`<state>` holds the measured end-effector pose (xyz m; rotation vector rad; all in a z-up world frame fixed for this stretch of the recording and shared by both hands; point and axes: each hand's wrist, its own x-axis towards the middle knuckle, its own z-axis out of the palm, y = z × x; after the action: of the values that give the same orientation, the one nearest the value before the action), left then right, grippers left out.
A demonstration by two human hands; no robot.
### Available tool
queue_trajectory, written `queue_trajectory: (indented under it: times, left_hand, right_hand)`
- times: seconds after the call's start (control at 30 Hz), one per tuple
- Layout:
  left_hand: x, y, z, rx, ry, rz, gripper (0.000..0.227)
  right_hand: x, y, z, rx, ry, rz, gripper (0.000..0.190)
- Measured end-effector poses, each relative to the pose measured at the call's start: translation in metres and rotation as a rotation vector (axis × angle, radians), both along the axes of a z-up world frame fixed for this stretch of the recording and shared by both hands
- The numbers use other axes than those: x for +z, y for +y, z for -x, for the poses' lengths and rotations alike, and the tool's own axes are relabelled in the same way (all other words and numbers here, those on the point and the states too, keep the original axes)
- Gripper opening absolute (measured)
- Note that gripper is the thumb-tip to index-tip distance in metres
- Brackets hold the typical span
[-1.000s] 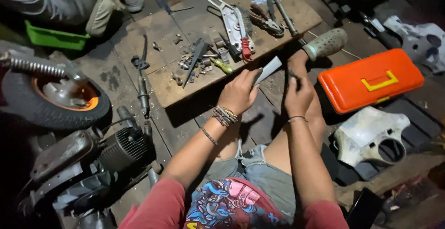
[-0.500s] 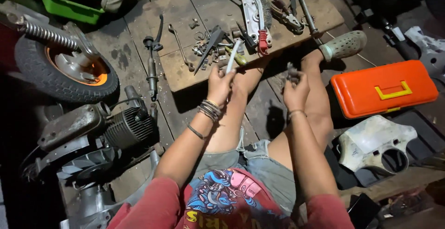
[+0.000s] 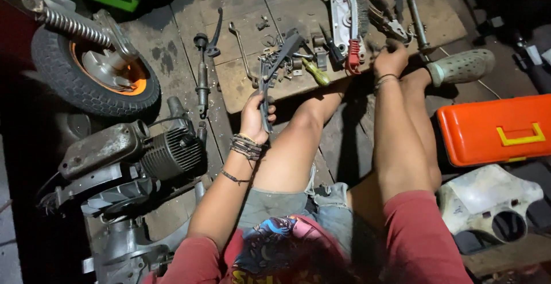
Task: The person sits on the floor in a workshop and handles small mechanical parts and tools. They pick up a small metal component, manipulate it with both hands, and place it back on the wooden work surface among other tools and parts.
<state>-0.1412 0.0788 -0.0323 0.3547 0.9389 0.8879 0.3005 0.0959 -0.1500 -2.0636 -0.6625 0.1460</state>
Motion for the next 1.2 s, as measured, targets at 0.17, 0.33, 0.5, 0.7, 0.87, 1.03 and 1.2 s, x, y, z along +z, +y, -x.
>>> queue_trajectory:
  times: [0.17, 0.33, 0.5, 0.7, 0.87, 1.03, 1.2]
  left_hand:
    - [-0.010, 0.013, -0.005, 0.038, -0.036, 0.050, 0.010]
    - [-0.040, 0.017, -0.022, 0.045, -0.154, 0.059, 0.029]
    - [-0.047, 0.007, -0.055, 0.081, 0.136, -0.180, 0.017]
    - [0.003, -0.012, -0.094, -0.022, 0.060, -0.258, 0.056]
    - [-0.016, -0.003, -0.125, -0.063, 0.094, -0.379, 0.062]
    - [-0.059, 0.022, -0.108, -0.077, 0.198, -0.542, 0.048]
    - [-0.029, 0.062, -0.052, -0.224, 1.116, -0.922, 0.034]
  right_hand:
    - [0.059, -0.008, 0.038, 0.256, 0.057, 0.004, 0.039]
    - [0.085, -0.024, 0.071, 0.445, -0.180, 0.129, 0.054]
    - [0.128, -0.056, 0.161, 0.405, -0.441, -0.173, 0.033]
    - [0.142, -0.091, 0.243, 0.777, 0.093, -0.130, 0.040]
    - [0.144, -0.094, 0.221, 0.691, -0.147, -0.140, 0.032]
    - [0.136, -0.087, 0.163, 0.536, -0.349, -0.150, 0.030]
    - [0.097, -0.058, 0.084, 0.340, -0.540, 0.055, 0.035]
